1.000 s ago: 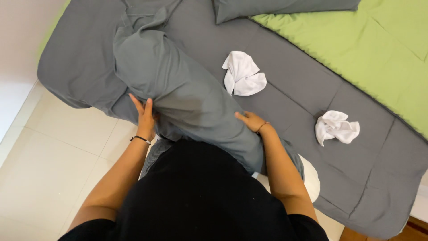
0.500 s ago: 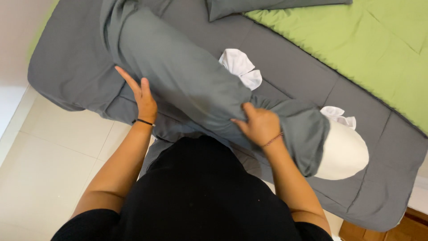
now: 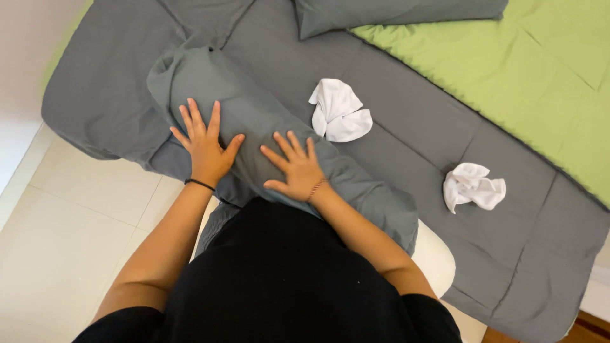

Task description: Putting a pillowcase on a bolster and arranging pillows on a hotel bed.

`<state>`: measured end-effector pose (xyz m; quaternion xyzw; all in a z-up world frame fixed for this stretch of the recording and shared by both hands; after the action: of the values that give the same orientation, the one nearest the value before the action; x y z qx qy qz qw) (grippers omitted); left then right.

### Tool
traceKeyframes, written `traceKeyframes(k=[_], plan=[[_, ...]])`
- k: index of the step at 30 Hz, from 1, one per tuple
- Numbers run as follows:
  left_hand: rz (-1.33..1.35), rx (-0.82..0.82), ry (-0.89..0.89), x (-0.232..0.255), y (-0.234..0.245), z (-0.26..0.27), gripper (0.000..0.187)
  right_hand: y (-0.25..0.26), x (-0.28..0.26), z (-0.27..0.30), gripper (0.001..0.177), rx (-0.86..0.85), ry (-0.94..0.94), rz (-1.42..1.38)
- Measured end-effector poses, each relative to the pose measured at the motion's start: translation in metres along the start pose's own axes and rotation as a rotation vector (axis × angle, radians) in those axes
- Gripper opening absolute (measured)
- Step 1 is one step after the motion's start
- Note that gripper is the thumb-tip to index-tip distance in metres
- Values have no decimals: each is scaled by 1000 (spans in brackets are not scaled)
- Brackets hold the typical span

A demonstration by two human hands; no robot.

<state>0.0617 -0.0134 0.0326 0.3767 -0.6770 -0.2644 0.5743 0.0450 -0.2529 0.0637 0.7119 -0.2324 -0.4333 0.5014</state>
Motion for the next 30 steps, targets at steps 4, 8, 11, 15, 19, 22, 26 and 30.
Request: traceKeyframes(k=[4, 8, 11, 15, 19, 22, 26, 30], plan=[[-81, 105, -57, -11, 11, -6, 70, -31, -3, 3, 83, -143, -14, 26], [-62, 273, -163, -16, 25, -9, 52, -28, 1, 5, 83, -130, -10, -2], [-119, 365, -257, -9, 29, -12, 27, -27, -1, 4, 82, -135, -11, 1], [-117, 400, -263, 1, 33, -17, 6, -28, -1, 5, 81, -110, -6, 6], [-19, 369, -200, 5, 34, -19, 4, -29, 1, 6, 81, -98, -6, -4], [123, 372, -197, 8, 29, -16, 3, -31, 1, 6, 82, -104, -15, 14], [256, 342, -156, 32, 20, 1, 4, -34, 2, 6, 82, -119, -17, 31], [234, 214, -260, 44, 4, 13, 4, -34, 0, 8, 82, -130, -22, 22]])
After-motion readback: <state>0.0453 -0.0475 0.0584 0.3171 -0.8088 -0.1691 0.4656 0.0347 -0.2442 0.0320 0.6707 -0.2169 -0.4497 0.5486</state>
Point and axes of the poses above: each hand's wrist, its own z-axis away from the middle knuckle, its own y-axis out of the back of the hand, x = y × z, the point moved 4 cm from there along -z, towards the middle knuckle, and after that the axes turned 6 degrees about -y, right-handed, at the moved point
